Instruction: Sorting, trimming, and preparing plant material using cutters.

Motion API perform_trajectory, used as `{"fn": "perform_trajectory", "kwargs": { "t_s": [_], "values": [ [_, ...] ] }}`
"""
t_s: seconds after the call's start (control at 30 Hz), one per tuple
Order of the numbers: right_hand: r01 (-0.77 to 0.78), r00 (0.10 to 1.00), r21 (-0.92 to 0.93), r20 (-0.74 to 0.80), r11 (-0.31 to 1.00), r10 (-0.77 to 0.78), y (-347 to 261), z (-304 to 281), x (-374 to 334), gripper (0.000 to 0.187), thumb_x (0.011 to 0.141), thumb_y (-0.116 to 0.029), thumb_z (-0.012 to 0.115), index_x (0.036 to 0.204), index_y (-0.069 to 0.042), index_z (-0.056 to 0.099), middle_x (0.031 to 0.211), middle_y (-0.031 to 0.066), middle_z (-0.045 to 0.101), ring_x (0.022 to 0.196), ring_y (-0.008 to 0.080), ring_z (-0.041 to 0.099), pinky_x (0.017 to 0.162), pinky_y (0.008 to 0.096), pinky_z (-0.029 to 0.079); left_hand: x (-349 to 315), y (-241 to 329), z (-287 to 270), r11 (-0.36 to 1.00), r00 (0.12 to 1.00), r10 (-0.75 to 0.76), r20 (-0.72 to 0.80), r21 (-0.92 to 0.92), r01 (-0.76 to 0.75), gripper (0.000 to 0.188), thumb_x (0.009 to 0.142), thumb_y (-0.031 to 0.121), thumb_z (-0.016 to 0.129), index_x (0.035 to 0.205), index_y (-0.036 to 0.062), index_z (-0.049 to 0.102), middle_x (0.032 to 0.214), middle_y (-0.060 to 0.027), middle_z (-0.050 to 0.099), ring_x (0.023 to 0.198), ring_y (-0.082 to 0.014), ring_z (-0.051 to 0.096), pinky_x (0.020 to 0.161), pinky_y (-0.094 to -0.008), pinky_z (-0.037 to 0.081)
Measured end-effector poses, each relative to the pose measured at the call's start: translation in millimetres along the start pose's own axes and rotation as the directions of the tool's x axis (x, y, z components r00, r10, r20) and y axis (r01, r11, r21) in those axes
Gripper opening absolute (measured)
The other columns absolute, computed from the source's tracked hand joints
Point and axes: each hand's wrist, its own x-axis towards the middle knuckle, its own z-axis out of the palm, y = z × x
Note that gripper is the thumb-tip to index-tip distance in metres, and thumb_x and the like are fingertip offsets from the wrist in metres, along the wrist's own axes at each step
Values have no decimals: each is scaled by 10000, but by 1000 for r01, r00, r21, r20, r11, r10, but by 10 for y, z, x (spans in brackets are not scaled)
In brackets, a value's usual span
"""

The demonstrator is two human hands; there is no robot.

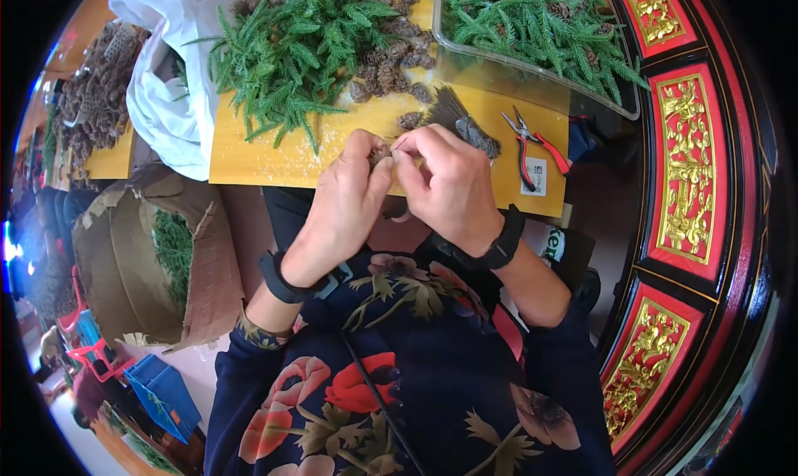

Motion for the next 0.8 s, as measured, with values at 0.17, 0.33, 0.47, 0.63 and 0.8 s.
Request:
{"fn": "perform_trajectory", "kwargs": {
  "t_s": [0.17, 0.33, 0.47, 0.63, 0.8],
  "values": [
    [-190, 969, 167, 190, 968, 157, 112, -82, 76, 171, 824, -7, 649, 994, -29, 643, 874, 79, 641, 649, 147, 632, 567, 273, 486, -13, -72, 81, 913, 940, 307, -147, 325, -248, 151, 952, 140, 503, 1023, 9, 479, 850, -200, 575, 819, -379, 594, 683, -417, 457],
    [-84, 993, 266, 100, 960, 59, 82, -224, 147, 171, 824, 8, 646, 985, -41, 679, 954, 81, 621, 694, 150, 602, 597, 274, 488, 3, -190, -6, 966, 1000, -7, 4, -259, 8, 161, 957, 159, 500, 1029, 16, 491, 751, -58, 510, 700, -220, 534, 627, -338, 427],
    [172, 976, 89, 117, 981, -182, 115, -237, 191, 161, 802, -5, 673, 950, -62, 699, 1010, 74, 610, 720, 170, 588, 617, 273, 491, -34, -129, -37, 797, 980, -102, 172, -575, 184, 97, 951, 151, 483, 993, 64, 491, 723, 43, 410, 624, -73, 376, 553, -222, 292],
    [430, 881, 51, 193, 901, -432, 236, -269, 252, 190, 775, -43, 703, 960, -87, 699, 984, 60, 608, 716, 185, 591, 618, 284, 489, -71, -139, -32, 675, 959, -88, 268, -692, 255, 85, 955, 171, 479, 975, 89, 492, 720, 65, 369, 604, -22, 310, 520, -171, 213],
    [524, 833, 27, 189, 851, -519, 197, -273, 278, 168, 762, -76, 720, 927, -82, 688, 943, 42, 618, 719, 181, 596, 620, 288, 481, -116, -165, -25, 625, 949, -91, 301, -725, 290, 102, 954, 157, 508, 972, 57, 494, 740, 60, 406, 608, -44, 367, 518, -197, 285]
  ]
}}
